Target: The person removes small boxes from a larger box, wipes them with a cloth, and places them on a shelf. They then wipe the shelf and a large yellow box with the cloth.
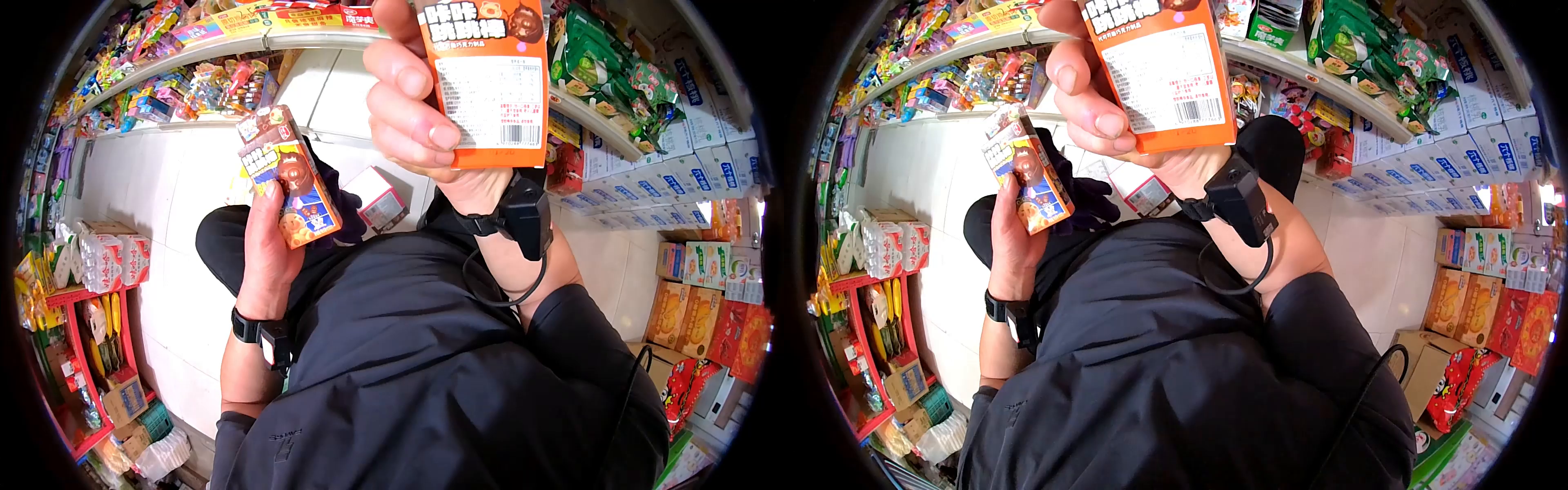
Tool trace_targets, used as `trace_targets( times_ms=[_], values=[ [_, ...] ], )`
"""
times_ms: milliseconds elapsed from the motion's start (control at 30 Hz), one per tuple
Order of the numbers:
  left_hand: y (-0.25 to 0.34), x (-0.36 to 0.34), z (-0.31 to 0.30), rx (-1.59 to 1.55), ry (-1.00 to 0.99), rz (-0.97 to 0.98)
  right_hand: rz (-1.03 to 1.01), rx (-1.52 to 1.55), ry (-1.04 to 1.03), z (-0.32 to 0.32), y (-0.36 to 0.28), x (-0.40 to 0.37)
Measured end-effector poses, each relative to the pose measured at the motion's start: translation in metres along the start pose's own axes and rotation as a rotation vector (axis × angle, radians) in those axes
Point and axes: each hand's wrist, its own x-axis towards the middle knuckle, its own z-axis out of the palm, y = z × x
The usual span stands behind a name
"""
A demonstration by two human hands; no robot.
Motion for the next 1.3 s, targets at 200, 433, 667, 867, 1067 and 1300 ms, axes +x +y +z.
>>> trace_targets(
  times_ms=[200, 433, 667, 867, 1067, 1300],
  values=[
    [0.005, 0.003, 0.017, 0.138, -0.043, 0.088, -0.041, -0.617, 0.456, -0.031, 0.025, -0.012],
    [-0.020, 0.027, -0.004, 0.287, -0.058, 0.115, -0.022, -0.798, 0.905, -0.088, 0.064, -0.037],
    [-0.040, 0.040, -0.026, 0.242, -0.121, -0.022, 0.465, -0.931, 0.846, -0.106, 0.060, -0.067],
    [-0.043, 0.069, -0.052, 0.395, -0.214, -0.224, 0.586, -0.975, 1.085, -0.164, 0.000, -0.122],
    [-0.025, 0.132, -0.052, 0.476, -0.298, -0.322, 0.573, -1.291, 1.447, -0.230, -0.070, -0.169],
    [-0.056, 0.192, -0.090, 0.274, -0.189, -0.372, 0.495, -1.387, 1.552, -0.313, -0.060, -0.212]
  ],
)
